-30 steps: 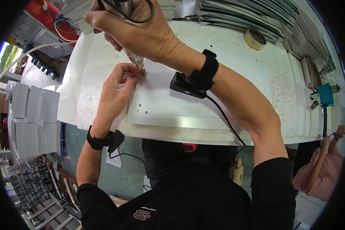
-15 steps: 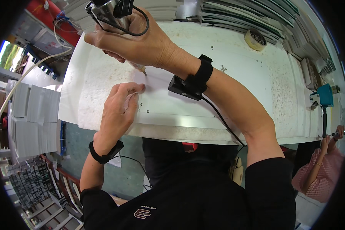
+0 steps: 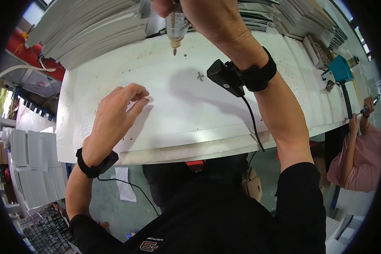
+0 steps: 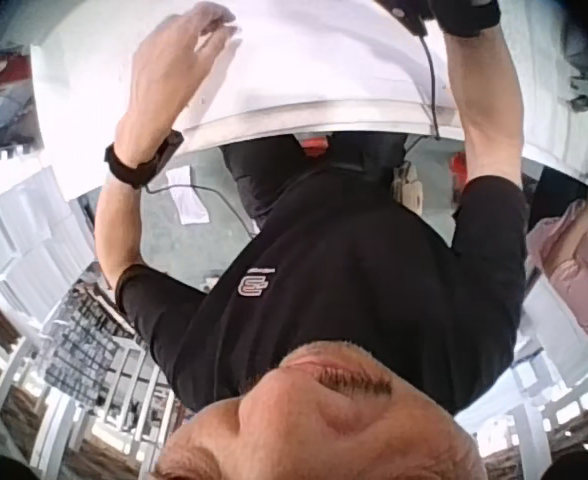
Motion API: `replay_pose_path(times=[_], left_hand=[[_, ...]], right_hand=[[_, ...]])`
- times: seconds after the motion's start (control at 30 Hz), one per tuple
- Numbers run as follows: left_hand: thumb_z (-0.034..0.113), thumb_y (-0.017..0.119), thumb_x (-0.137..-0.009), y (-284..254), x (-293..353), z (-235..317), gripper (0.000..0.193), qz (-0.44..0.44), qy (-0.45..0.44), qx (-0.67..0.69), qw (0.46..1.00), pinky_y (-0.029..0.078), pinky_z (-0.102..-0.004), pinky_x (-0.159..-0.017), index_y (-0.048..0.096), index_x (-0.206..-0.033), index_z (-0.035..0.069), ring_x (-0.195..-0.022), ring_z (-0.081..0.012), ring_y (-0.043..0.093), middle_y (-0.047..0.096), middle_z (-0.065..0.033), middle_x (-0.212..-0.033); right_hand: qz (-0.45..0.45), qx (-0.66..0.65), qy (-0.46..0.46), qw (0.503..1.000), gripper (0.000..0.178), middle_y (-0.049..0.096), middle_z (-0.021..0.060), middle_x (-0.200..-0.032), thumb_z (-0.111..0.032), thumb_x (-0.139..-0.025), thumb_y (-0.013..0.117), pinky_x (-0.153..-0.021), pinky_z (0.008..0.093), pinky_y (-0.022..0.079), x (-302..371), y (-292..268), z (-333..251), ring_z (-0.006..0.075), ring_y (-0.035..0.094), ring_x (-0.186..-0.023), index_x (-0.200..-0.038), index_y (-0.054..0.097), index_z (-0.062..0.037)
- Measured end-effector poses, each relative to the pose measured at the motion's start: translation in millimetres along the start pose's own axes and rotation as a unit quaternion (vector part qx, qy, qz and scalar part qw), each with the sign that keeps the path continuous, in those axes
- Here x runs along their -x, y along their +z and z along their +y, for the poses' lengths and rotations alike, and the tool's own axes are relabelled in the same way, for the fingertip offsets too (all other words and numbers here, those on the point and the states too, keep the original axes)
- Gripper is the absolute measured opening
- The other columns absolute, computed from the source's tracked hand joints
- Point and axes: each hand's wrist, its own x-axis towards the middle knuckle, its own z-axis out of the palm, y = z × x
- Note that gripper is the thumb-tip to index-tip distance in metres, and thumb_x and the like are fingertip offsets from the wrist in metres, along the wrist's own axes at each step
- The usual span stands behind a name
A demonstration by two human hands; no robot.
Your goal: The person assembles window frames by placing a white frame over a dark panel and securing it with screws. They use a pneumatic screwdriver to fasten screws into the frame and handle a blue container to pour small parts onto the work surface. The person works at a table in a workshop environment, handling multiple frame components.
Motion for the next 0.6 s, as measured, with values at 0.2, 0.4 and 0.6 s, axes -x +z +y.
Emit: replay_pose_path(times=[0.2, 0.4, 0.6], left_hand=[[0.013, 0.071, -0.095, 43, -72, 18, 0.012, -0.019, 0.062, 0.048, 0.997, 0.055, -0.0390, -0.081, 0.070, -0.104, 0.005, -0.092, -0.0270, 0.069, 0.072, -0.0097, -0.098], [0.012, 0.072, -0.093, 72, -86, 33, 0.012, -0.027, 0.095, -0.019, 0.995, 0.054, -0.0399, -0.078, 0.068, -0.102, 0.006, -0.088, -0.0285, 0.067, 0.069, -0.0094, -0.093], [0.011, 0.070, -0.093, 86, -92, 34, 0.009, 0.010, 0.095, -0.043, 0.994, 0.054, -0.0408, -0.074, 0.068, -0.100, 0.006, -0.085, -0.0293, 0.067, 0.069, -0.0103, -0.090]], right_hand=[[0.046, -0.049, 0.028, 0.997, 0.030, 0.057, 0.0016, -0.078, -0.034, -0.105, 0.061, -0.045, 0.0236, 0.046, 23, -48, 0, 0.0065, 0.051, -0.048, -0.091, 0.054, -0.0082], [0.049, -0.032, 0.003, 0.998, 0.028, 0.058, 0.0022, -0.075, -0.028, -0.104, 0.064, -0.044, 0.0236, 0.046, 38, -81, 23, 0.0068, 0.052, -0.047, -0.088, 0.057, -0.0067], [0.049, -0.053, 0.008, 0.997, 0.030, 0.059, 0.0015, -0.075, -0.032, -0.103, 0.066, -0.045, 0.0225, 0.045, 36, -85, 23, 0.0059, 0.053, -0.048, -0.089, 0.059, -0.0070]])
